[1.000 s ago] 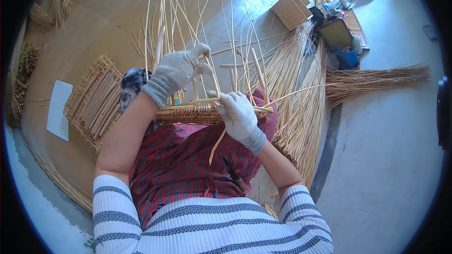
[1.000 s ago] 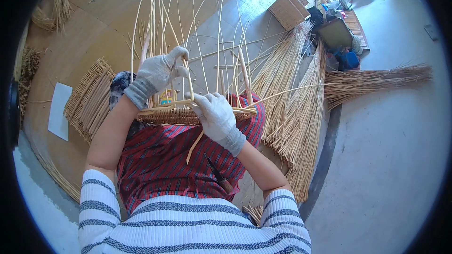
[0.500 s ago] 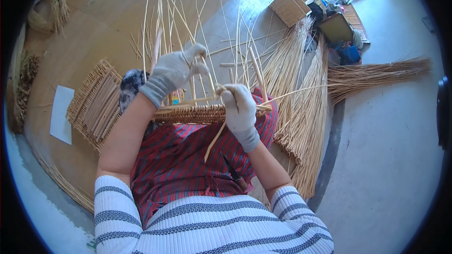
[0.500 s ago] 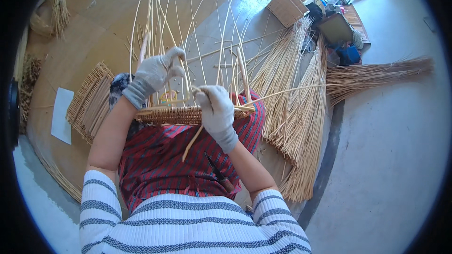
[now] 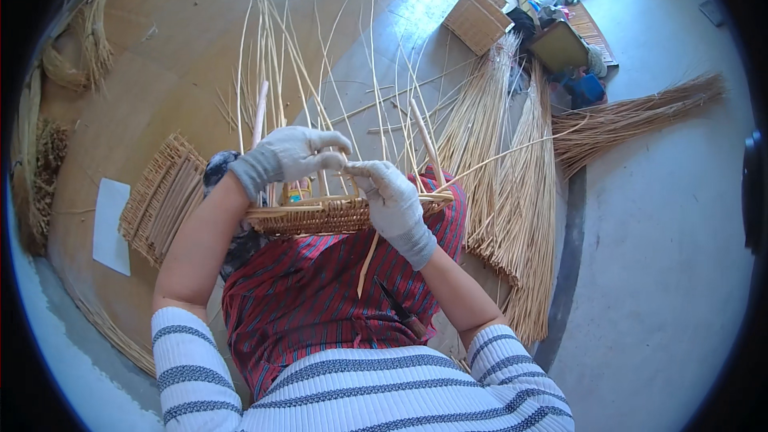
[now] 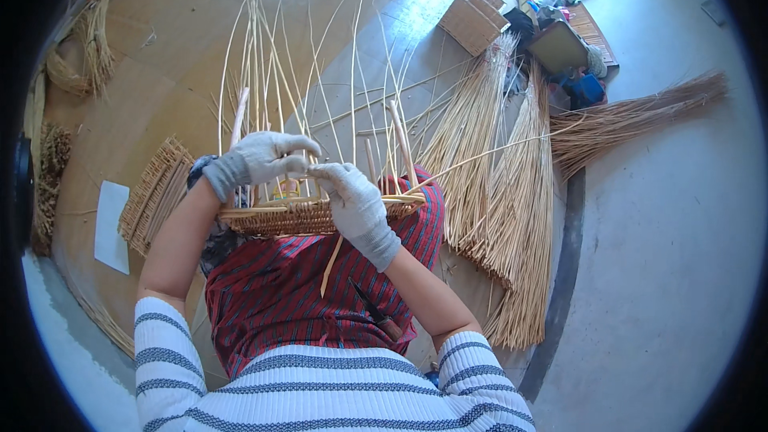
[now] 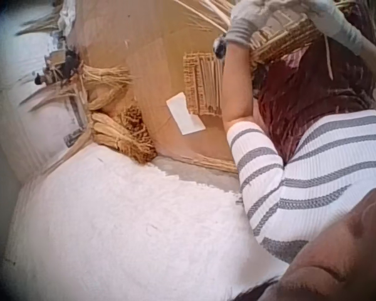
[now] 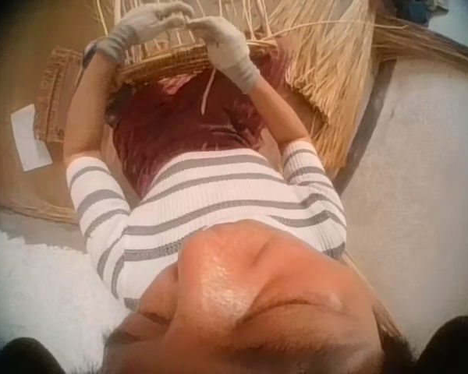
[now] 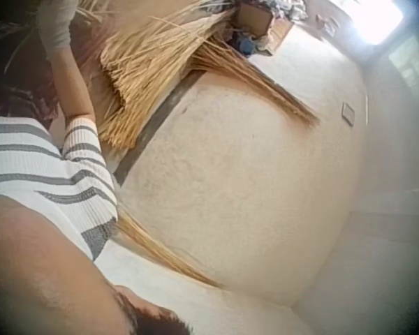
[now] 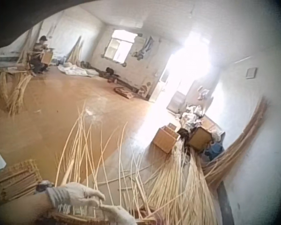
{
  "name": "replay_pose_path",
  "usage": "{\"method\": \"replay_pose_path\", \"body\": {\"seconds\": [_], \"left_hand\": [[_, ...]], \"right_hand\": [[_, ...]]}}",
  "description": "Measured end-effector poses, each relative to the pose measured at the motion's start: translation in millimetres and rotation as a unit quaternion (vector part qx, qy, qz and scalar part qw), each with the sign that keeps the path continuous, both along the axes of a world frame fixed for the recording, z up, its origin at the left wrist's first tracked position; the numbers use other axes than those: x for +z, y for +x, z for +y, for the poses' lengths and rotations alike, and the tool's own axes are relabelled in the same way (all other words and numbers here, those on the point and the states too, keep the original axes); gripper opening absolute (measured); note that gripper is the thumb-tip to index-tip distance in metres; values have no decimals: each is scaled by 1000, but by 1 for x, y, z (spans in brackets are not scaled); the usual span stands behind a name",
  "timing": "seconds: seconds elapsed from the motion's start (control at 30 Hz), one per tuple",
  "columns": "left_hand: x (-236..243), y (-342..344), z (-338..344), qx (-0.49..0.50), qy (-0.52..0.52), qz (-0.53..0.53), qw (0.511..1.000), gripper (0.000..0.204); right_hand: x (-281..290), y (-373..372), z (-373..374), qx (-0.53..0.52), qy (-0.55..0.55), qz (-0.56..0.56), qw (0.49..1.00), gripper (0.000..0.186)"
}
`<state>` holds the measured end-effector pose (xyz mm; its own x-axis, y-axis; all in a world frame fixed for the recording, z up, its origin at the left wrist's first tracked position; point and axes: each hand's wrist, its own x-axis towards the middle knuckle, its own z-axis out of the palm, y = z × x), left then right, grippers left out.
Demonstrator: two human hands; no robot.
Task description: The person is weaving a wicker basket using long straw or reed materials.
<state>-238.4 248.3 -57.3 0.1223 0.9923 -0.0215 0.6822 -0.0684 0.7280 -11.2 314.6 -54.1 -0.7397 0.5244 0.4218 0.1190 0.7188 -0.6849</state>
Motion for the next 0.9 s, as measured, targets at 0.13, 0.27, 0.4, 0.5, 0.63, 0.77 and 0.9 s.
{"method": "replay_pose_path", "body": {"seconds": [0.13, 0.27, 0.4, 0.5, 0.63, 0.77, 0.9], "left_hand": [[12, -12, 3, -85, -50, -24, 995, 51], [19, -18, 6, -108, -83, -60, 989, 66], [16, -20, 7, -125, -43, -20, 991, 72], [11, -18, 7, -121, 5, -58, 991, 69], [6, -12, 5, -76, 1, -56, 996, 57], [7, -4, 1, -22, -12, -63, 998, 49], [8, 4, 0, 15, -14, -47, 999, 51]], "right_hand": [[3, 5, 0, 45, -57, 20, 997, 23], [3, 8, -4, -6, -100, 8, 995, 16], [1, 6, -6, -68, -100, -25, 992, 11], [-1, 5, -5, -71, -43, -7, 997, 12], [-1, 5, -4, -71, 37, 5, 997, 13], [-1, 6, -2, -61, 43, 0, 997, 14], [-3, 7, -1, -24, 30, 32, 999, 14]]}}
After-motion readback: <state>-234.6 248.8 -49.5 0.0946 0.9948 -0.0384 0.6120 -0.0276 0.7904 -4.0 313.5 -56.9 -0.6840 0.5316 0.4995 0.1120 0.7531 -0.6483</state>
